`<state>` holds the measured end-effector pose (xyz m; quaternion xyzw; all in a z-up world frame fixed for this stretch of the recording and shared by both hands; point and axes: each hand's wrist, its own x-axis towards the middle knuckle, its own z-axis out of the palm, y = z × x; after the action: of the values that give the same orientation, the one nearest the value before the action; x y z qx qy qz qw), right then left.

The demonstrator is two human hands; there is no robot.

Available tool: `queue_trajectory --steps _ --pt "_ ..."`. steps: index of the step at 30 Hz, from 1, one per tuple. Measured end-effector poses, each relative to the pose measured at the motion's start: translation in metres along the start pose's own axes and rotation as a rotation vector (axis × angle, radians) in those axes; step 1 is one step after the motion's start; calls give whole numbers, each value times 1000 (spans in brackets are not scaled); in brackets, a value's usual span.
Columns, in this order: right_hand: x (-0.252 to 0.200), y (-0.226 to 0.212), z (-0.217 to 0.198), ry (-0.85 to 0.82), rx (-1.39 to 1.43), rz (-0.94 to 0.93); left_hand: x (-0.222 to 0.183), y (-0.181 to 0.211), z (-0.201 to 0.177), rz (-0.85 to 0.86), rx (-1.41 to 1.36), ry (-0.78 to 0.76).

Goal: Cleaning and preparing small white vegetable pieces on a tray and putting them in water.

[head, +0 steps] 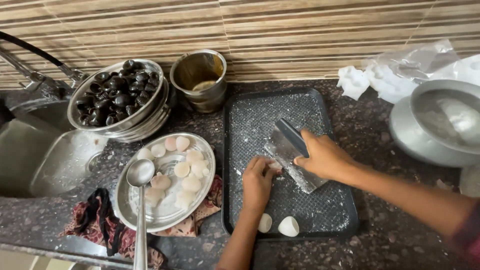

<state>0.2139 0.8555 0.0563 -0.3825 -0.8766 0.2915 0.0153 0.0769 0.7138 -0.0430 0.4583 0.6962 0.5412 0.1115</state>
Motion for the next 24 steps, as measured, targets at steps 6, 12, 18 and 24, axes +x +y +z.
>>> queue_trajectory --steps 6,12,18,24 --pt "17 -12 -2 -14 -78 22 8 -13 5 0 -33 37" --pt "30 -12 8 21 -106 -25 10 -7 -2 -40 -43 12" --pt "40 -4 32 74 -57 -65 8 -21 -1 39 -72 -12" --pt "66 -29 39 -15 -124 -21 2 -23 0 -22 -87 15"
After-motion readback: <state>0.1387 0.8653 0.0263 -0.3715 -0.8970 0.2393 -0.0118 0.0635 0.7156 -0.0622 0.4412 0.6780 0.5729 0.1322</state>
